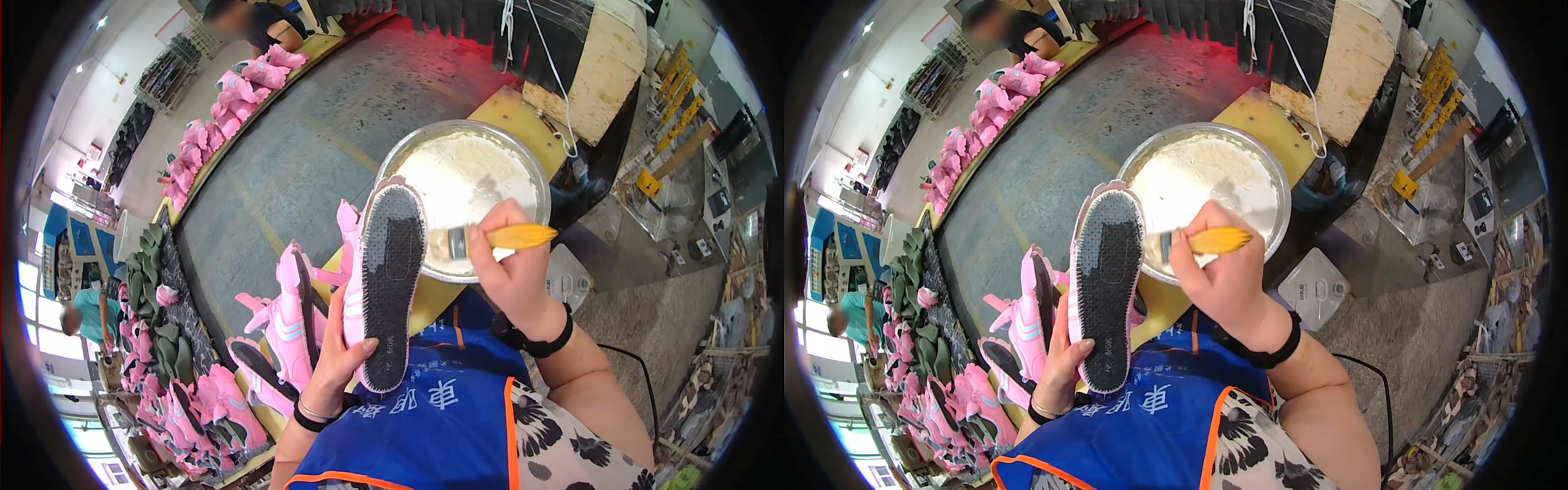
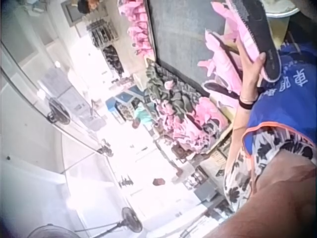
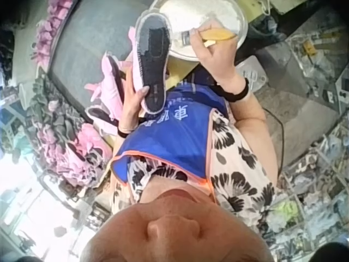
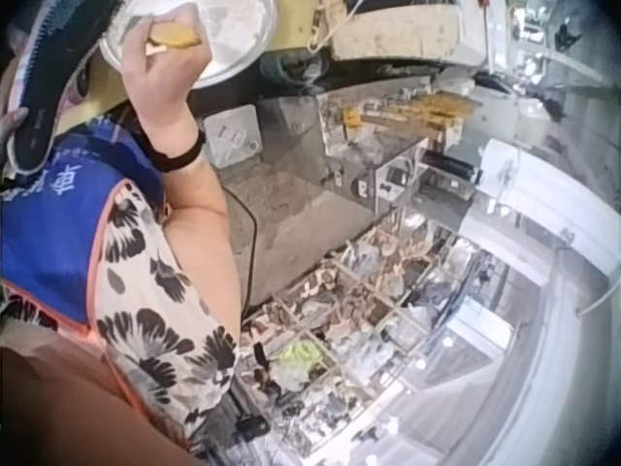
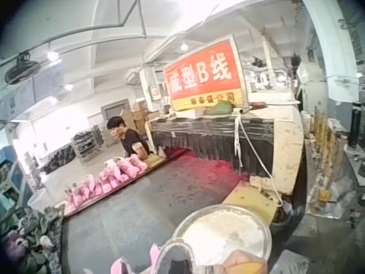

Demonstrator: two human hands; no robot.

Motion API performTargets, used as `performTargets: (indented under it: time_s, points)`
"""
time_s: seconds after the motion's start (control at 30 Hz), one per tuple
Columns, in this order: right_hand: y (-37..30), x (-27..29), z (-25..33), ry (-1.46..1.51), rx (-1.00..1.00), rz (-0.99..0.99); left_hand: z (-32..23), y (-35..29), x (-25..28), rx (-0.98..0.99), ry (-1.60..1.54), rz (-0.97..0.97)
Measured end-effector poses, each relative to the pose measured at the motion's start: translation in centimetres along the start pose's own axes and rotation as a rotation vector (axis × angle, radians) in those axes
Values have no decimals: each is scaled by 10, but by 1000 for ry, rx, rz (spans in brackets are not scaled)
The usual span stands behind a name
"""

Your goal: The worker applies white adhesive to the soles of pink shoe uppers using a brush at a factory workstation.

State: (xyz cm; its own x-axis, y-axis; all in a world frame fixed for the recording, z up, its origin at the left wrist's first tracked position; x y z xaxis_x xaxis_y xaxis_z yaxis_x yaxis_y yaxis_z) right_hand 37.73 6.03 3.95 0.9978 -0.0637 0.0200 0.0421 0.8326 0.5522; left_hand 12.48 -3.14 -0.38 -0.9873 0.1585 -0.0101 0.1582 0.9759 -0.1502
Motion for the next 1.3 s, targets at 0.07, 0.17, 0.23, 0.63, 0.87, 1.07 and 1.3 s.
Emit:
performTargets:
  time_s: [0.07, 0.17, 0.23, 0.63, 0.87, 1.07, 1.3]
  points:
    - [12, -3, -5, -16, 56, -72, -2, -1, -2, 52, -102, 16]
    - [15, -10, -8, -4, 110, -148, -7, 0, -5, 10, -63, 3]
    - [6, -17, -5, -122, 137, -72, -9, 0, -6, -18, -20, -24]
    - [4, -24, 0, -56, 173, -53, -13, 3, -8, -29, -66, 11]
    - [-19, -32, 14, -28, 137, 48, -25, 0, -10, 26, -179, -24]
    - [0, -15, 34, -43, -35, 136, -22, 3, -4, -15, -157, -10]
    - [50, -12, 3, -200, -66, 263, -13, -6, 6, 52, -144, 60]
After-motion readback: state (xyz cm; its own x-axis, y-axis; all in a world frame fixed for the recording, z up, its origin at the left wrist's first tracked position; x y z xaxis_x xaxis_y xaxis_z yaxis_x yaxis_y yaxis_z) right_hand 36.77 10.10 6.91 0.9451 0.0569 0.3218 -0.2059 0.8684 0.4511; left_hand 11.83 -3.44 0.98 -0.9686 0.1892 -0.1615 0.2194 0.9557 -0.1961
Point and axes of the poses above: each hand's wrist, its own y-axis towards the middle knuckle, its own x-axis out of the back of the hand, z = x × y, the point moved 2 cm from there along y, towards the middle knuckle, and after that the axes turned 8 degrees about y, right-handed, at the moved point
